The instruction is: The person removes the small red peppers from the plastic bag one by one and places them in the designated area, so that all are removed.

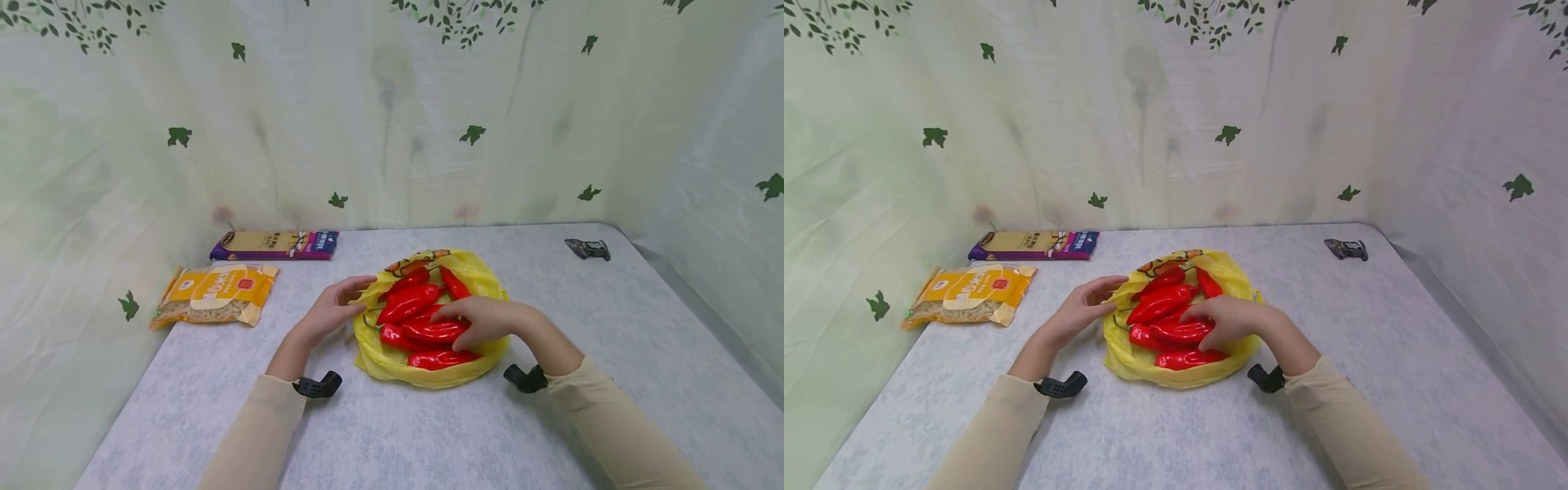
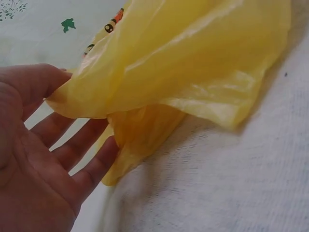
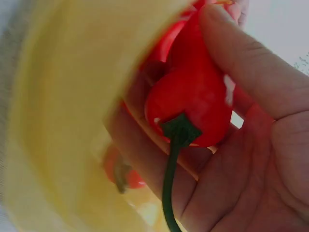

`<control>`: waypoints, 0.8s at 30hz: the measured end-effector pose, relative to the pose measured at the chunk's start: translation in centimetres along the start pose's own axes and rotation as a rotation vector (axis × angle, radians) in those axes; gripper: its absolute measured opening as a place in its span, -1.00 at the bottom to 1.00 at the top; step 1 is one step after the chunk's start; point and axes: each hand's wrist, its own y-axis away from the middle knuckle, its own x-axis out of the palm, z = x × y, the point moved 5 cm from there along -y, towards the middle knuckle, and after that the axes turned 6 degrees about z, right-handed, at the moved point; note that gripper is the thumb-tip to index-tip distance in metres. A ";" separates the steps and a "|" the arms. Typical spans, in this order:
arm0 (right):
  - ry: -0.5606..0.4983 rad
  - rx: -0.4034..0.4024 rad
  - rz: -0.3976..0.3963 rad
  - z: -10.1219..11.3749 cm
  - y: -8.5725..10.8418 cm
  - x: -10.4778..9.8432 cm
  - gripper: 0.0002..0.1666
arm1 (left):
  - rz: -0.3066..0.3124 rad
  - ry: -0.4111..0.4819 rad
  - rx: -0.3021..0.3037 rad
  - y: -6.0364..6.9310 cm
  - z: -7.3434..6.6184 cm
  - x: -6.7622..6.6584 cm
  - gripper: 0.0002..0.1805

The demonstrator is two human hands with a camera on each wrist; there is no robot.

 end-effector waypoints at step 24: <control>-0.229 -0.091 -0.364 -1.8 3.0 -7.0 -0.34 | -0.120 0.104 0.060 -0.3 0.8 0.5 -0.51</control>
